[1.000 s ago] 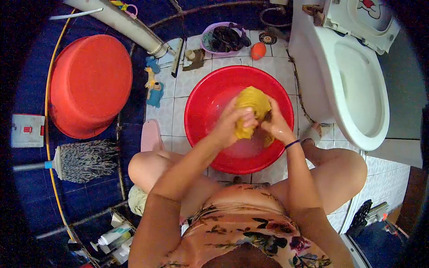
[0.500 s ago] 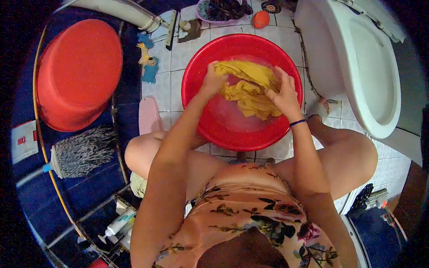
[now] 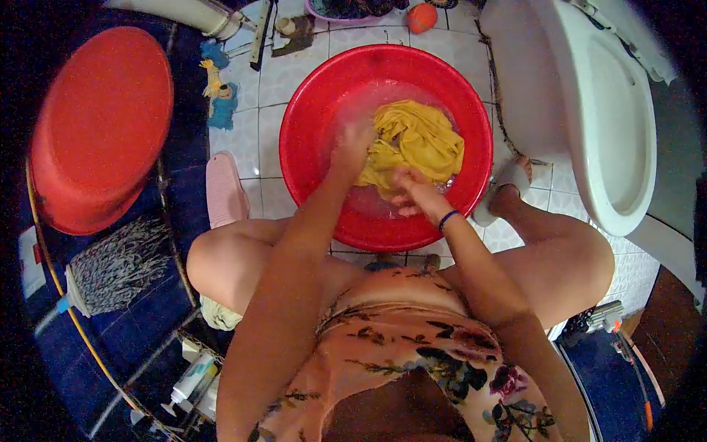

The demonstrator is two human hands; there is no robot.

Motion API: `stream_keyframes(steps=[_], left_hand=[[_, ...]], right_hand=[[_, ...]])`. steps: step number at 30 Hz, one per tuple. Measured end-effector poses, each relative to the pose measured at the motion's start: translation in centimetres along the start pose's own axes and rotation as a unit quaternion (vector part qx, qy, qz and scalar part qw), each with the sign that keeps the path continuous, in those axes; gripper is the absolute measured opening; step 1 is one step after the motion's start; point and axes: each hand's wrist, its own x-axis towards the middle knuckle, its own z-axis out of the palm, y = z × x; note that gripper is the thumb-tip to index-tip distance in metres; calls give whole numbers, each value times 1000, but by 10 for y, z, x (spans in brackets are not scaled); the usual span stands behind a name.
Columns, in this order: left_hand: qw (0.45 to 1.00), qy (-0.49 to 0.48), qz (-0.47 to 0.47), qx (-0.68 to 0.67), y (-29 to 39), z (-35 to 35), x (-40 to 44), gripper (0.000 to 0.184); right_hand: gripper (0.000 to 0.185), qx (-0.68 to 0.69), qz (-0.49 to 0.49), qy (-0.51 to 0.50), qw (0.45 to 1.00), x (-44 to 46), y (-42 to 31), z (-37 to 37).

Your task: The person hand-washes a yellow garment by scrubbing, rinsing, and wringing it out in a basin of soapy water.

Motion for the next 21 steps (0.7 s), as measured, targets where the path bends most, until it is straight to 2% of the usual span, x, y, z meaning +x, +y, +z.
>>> stream_keyframes(steps=[3, 5, 7, 8, 9, 12, 14, 15, 17, 18, 20, 21], left_hand=[[970, 92, 112, -197, 1, 14, 10, 39], [936, 146, 184, -261, 53, -2, -23, 39], [902, 113, 201, -365, 101, -14, -70, 42], [911, 79, 221, -339, 117, -15, -92, 42], [918, 44, 238, -315, 130, -17, -107, 43], [941, 37, 278, -187, 156, -34, -120, 37], [976, 30, 142, -162, 141, -32, -84, 34], [986, 26, 73, -148, 129, -33, -65, 33], [983, 88, 78, -140, 111, -39, -45, 30], [981, 120, 79, -133, 105, -41, -43, 29], [924, 111, 200, -307, 127, -22, -62, 26], [915, 182, 208, -293, 148, -3, -77, 21]], right_hand=[[64, 140, 37, 4, 989, -5, -11, -5], [68, 228, 34, -28, 973, -5, -16, -11], [71, 302, 7, -84, 950, 7, -11, -23], [71, 366, -72, -79, 924, 31, 1, -30], [62, 365, -122, -89, 919, 38, 13, -37], [46, 378, -276, -143, 872, 34, 34, -37], [37, 415, -327, -319, 787, 80, 47, -51], [34, 419, -282, -213, 836, 57, 29, -33], [29, 410, -182, 8, 894, -15, -23, 25], [26, 382, -213, -12, 899, -1, -14, 16], [30, 387, -242, -52, 888, 18, 3, -9], [31, 388, -255, -76, 883, 26, 12, -25]])
